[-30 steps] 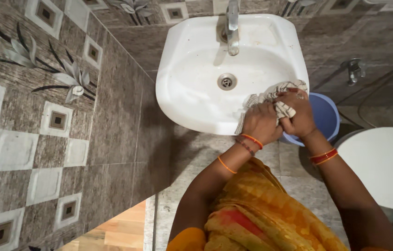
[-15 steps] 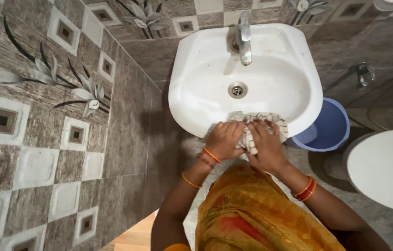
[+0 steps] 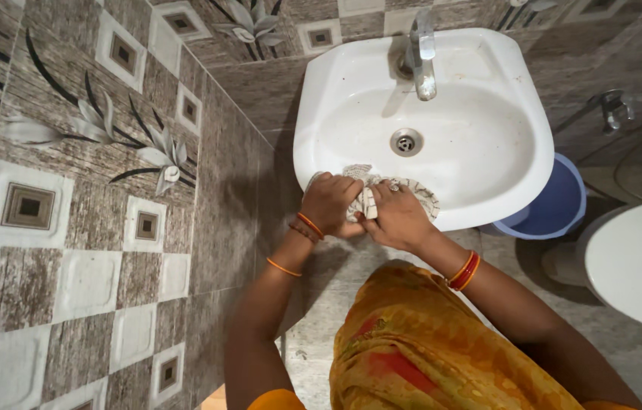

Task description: The person wipes a white pedestal sink using a cloth, repeatedly scrubbing the basin and the areas around the faucet.

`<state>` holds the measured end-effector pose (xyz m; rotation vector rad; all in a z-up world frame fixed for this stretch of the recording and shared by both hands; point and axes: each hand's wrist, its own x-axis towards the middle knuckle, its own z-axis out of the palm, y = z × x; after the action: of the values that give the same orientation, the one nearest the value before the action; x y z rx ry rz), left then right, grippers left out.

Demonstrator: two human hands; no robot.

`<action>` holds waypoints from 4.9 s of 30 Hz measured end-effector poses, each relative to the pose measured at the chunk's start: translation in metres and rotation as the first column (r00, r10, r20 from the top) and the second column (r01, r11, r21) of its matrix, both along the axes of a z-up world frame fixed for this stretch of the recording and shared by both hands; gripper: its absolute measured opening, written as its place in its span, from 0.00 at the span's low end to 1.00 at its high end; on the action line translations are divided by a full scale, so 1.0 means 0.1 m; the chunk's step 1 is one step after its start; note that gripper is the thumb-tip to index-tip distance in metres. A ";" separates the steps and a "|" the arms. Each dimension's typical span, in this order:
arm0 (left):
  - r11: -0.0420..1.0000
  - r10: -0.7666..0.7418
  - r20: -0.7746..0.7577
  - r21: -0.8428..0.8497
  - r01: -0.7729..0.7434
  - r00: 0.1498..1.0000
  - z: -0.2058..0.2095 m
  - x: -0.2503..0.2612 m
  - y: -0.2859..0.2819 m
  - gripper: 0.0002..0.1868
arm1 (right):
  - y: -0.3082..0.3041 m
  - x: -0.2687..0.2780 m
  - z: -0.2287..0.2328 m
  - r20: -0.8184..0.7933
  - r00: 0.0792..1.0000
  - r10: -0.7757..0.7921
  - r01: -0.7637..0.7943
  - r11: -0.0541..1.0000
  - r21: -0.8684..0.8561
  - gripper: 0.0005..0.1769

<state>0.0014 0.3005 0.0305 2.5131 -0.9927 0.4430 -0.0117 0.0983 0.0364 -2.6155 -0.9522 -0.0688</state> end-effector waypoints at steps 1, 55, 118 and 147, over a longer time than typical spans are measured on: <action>1.000 0.015 0.009 -0.016 -0.015 1.000 -0.01 -0.01 -0.02 0.32 | -0.02 -0.01 -0.01 -0.001 1.000 -0.008 0.008 1.000 -0.002 0.32; 0.976 0.185 -0.224 -0.068 -0.205 0.957 -0.17 -0.30 -1.64 0.31 | -1.53 -0.03 0.18 -0.046 0.996 0.078 -0.070 0.984 0.163 0.31; 0.908 0.380 -0.126 -0.138 -0.396 0.916 -0.37 -0.20 -2.61 0.25 | -2.17 0.38 -0.07 0.152 0.988 -0.033 -0.024 0.934 0.357 0.19; 0.988 -0.045 0.000 -0.145 0.045 0.999 0.01 0.10 0.19 0.24 | 0.28 0.08 -0.11 -0.014 0.996 -0.091 0.092 0.985 0.146 0.22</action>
<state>0.0115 0.3191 0.0314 2.3572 -0.9777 0.4789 -0.0038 0.1264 0.0252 -2.5204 -0.7924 -0.1468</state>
